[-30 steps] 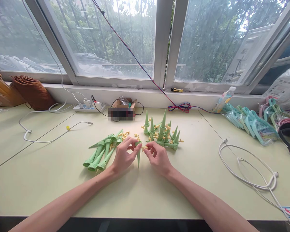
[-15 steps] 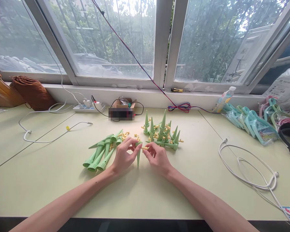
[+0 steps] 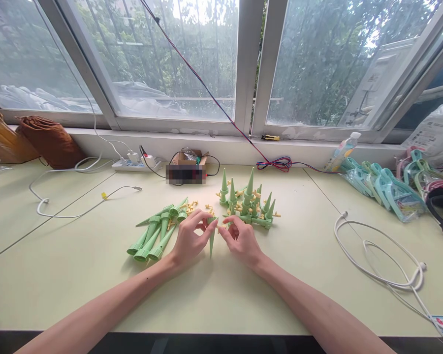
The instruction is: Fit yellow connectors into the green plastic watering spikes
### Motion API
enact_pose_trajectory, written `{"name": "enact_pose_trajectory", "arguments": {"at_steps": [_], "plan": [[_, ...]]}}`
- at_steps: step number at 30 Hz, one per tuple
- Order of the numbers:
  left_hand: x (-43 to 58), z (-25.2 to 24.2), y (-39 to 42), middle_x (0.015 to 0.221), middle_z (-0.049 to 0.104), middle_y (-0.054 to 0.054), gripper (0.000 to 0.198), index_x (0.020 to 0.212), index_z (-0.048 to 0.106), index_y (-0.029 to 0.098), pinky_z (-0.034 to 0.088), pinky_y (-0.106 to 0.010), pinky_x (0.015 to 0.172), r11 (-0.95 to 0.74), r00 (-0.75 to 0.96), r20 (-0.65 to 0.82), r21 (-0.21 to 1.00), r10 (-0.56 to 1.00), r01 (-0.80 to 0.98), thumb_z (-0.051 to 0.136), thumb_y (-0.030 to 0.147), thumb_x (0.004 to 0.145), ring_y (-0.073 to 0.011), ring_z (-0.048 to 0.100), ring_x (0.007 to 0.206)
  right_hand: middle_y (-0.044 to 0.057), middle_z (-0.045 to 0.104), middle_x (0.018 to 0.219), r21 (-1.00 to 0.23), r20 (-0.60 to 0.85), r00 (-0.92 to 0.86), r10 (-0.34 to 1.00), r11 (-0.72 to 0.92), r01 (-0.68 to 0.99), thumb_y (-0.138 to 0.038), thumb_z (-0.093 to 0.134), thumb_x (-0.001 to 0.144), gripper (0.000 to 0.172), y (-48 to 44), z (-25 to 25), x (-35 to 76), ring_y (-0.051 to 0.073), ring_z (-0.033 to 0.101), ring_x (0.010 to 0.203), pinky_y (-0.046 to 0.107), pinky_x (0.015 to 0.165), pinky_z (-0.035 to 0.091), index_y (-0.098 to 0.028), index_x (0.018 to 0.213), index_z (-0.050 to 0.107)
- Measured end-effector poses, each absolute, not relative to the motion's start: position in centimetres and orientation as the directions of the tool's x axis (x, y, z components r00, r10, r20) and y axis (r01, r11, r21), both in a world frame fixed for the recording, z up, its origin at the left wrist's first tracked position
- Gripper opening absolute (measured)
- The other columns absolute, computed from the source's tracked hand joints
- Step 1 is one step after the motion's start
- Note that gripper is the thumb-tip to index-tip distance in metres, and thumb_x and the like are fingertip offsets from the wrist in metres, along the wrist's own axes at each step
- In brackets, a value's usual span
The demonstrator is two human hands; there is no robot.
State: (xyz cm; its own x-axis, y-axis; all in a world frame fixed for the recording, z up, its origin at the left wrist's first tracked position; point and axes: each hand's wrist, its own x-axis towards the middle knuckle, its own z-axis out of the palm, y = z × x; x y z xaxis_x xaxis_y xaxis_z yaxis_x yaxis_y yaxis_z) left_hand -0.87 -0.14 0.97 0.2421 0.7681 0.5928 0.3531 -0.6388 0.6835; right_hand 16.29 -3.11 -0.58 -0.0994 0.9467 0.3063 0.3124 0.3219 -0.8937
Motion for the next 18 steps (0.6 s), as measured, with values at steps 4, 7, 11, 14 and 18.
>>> {"name": "enact_pose_trajectory", "arguments": {"at_steps": [4,7,11,14,18], "plan": [[-0.9,0.97,-0.16,0.08,0.055,-0.001,0.011,0.087,0.062,0.019,0.055,-0.022,0.056,-0.639,0.247,0.591,0.683,0.768,0.354,0.06,0.028,0.092,-0.0104,0.054,0.065,-0.005,0.05,0.055,-0.882,0.33,-0.118,0.936,0.351,0.315,-0.05,0.055,0.094,0.031,-3.17,-0.53,16.24,0.013,0.046,0.048,0.026,0.047,0.036,-0.02,0.095,0.058],[-0.94,0.88,-0.15,0.08,0.055,-0.001,0.011,0.087,0.062,0.019,0.055,-0.022,0.057,-0.643,0.254,0.593,0.677,0.765,0.358,0.06,0.028,0.092,-0.0106,0.054,0.065,-0.004,0.049,0.055,-0.883,0.323,-0.128,0.938,0.347,0.315,-0.05,0.052,0.096,0.033,-3.07,-0.51,16.22,0.013,0.045,0.048,0.026,0.047,0.035,-0.02,0.085,0.059],[-0.92,0.84,-0.16,0.081,0.056,-0.001,0.011,0.087,0.061,0.019,0.054,-0.022,0.056,-0.643,0.258,0.59,0.676,0.765,0.359,0.061,0.028,0.092,-0.0106,0.054,0.065,-0.004,0.046,0.052,-0.885,0.301,-0.119,0.946,0.324,0.334,-0.052,0.048,0.097,0.041,-3.0,-0.46,16.25,0.012,0.04,0.045,0.026,0.046,0.032,-0.02,0.074,0.057],[-0.89,0.88,-0.18,0.081,0.056,-0.001,0.01,0.087,0.062,0.018,0.054,-0.022,0.056,-0.637,0.252,0.586,0.683,0.77,0.357,0.061,0.027,0.092,-0.0104,0.054,0.065,-0.006,0.045,0.052,-0.892,0.291,-0.099,0.952,0.307,0.331,-0.052,0.052,0.095,0.035,-3.1,-0.44,16.28,0.012,0.04,0.045,0.026,0.046,0.032,-0.02,0.086,0.06],[-0.9,0.93,-0.19,0.081,0.056,-0.001,0.01,0.087,0.062,0.018,0.054,-0.021,0.057,-0.633,0.249,0.583,0.686,0.773,0.359,0.061,0.027,0.093,-0.0102,0.054,0.065,-0.007,0.044,0.052,-0.894,0.299,-0.11,0.948,0.319,0.316,-0.049,0.057,0.093,0.03,-3.25,-0.45,16.25,0.012,0.039,0.046,0.026,0.046,0.031,-0.019,0.094,0.058]]}}
